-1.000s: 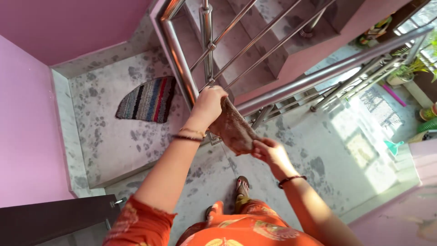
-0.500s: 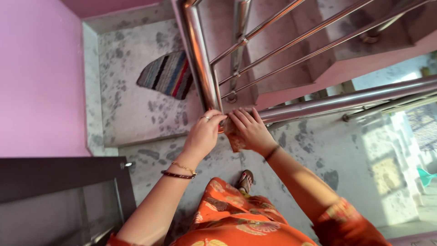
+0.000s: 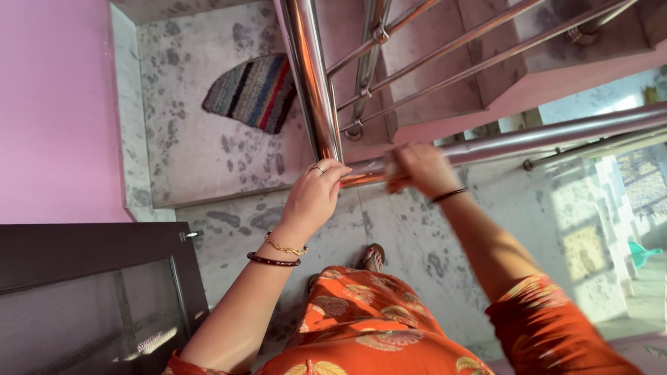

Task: Cleaning the stainless steel railing of a staircase using a cloth.

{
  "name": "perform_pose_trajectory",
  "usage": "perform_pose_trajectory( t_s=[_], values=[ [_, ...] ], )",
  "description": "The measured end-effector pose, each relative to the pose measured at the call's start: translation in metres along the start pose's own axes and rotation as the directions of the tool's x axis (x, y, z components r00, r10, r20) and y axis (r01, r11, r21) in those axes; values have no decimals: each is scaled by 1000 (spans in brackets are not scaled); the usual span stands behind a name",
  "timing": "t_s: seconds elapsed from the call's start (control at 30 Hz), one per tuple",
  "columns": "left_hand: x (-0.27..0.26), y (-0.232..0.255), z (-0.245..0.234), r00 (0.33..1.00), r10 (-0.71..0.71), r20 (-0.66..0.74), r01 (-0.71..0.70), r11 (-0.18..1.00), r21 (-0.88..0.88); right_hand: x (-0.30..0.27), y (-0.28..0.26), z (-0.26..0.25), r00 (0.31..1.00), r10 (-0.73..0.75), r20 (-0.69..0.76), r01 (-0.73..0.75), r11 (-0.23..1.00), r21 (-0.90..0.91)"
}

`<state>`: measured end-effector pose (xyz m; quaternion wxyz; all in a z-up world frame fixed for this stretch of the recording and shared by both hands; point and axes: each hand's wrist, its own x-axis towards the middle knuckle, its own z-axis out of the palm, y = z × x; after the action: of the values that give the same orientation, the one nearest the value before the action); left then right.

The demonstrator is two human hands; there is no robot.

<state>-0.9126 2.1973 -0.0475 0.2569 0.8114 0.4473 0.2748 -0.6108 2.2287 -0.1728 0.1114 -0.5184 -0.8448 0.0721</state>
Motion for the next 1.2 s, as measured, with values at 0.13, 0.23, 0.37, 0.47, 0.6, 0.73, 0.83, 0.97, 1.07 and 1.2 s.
perform_pose_trajectory(
  t_s=[0.13,0.23,0.37,0.47,0.6,0.73,0.83,0.97,1.07,1.2],
  values=[
    [-10,-3,1,999,-22,28,22,1000,-14,-15,3,-30,998,-7,-70,-1,994,-105],
    [-17,-4,6,1000,-27,15,27,1000,-7,-10,-15,-24,987,-10,-163,-23,979,-201],
    [-11,-3,19,999,-27,31,27,1000,-9,18,-56,16,992,66,-111,-75,994,-80],
    [3,6,25,1000,23,15,-23,1000,-11,36,-86,30,986,-1,-165,-5,999,-37],
    [20,12,36,998,62,3,-62,998,8,35,-83,6,983,-87,-163,86,996,-13],
    [29,22,44,998,14,57,-13,1000,-18,10,-20,-12,990,-91,-103,92,996,6],
    [30,25,53,997,-4,73,4,1000,-4,-22,40,-19,992,57,110,-55,998,-15],
    [31,28,65,997,5,81,-5,1000,-3,-43,72,-35,995,-14,-95,-2,986,-168],
    [33,29,81,991,6,132,-7,1000,8,-45,53,-48,995,80,-59,-89,984,-156],
    [52,33,103,973,23,230,-42,996,78,-57,3,-77,938,238,-252,-262,963,-66]
  ],
)
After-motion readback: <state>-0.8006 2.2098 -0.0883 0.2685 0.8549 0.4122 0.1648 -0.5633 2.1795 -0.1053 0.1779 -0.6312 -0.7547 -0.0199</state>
